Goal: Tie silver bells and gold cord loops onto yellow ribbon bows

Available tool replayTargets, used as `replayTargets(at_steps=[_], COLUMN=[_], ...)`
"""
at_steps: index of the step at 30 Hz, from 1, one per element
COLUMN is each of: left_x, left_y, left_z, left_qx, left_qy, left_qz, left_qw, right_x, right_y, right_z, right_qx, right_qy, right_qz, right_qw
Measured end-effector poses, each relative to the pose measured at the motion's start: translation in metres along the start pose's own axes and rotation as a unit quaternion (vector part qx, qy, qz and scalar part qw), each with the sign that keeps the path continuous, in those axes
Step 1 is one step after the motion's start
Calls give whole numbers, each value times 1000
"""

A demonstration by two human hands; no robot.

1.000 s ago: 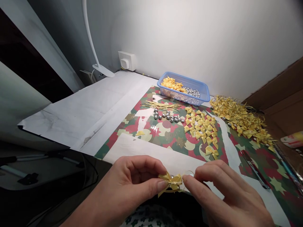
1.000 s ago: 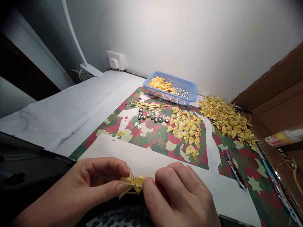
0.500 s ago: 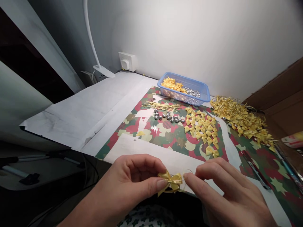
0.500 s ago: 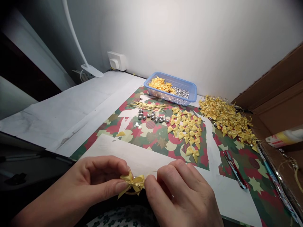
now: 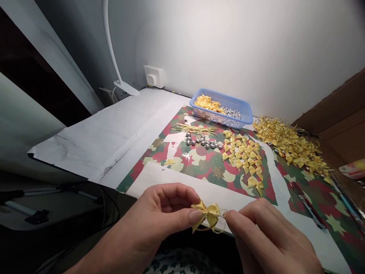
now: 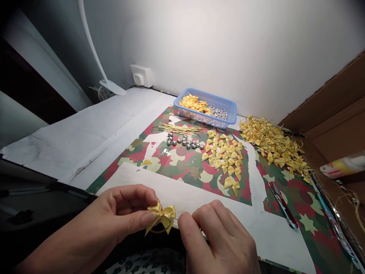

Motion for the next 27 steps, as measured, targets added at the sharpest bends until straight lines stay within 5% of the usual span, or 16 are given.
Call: replayTargets(at_steps=[27], left_x=[-1], left_y=[-2], left_z=[-5], left_qx=[-3], left_qy=[-9], left_qz=[6], left_qw=[1000], right_x=[1], right_y=[4], right_z=[-5], right_qx=[-12], right_qy=[3], right_qz=[9], right_qw=[1000])
Point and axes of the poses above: each hand's wrist, its own x-axis towards the middle knuckle, its own z-axis out of the back of the hand, y = z × x, the point moved 2 cm from there along x, towards the middle knuckle, and after that the axes turned 14 degrees about -x, right-handed, at the moved point
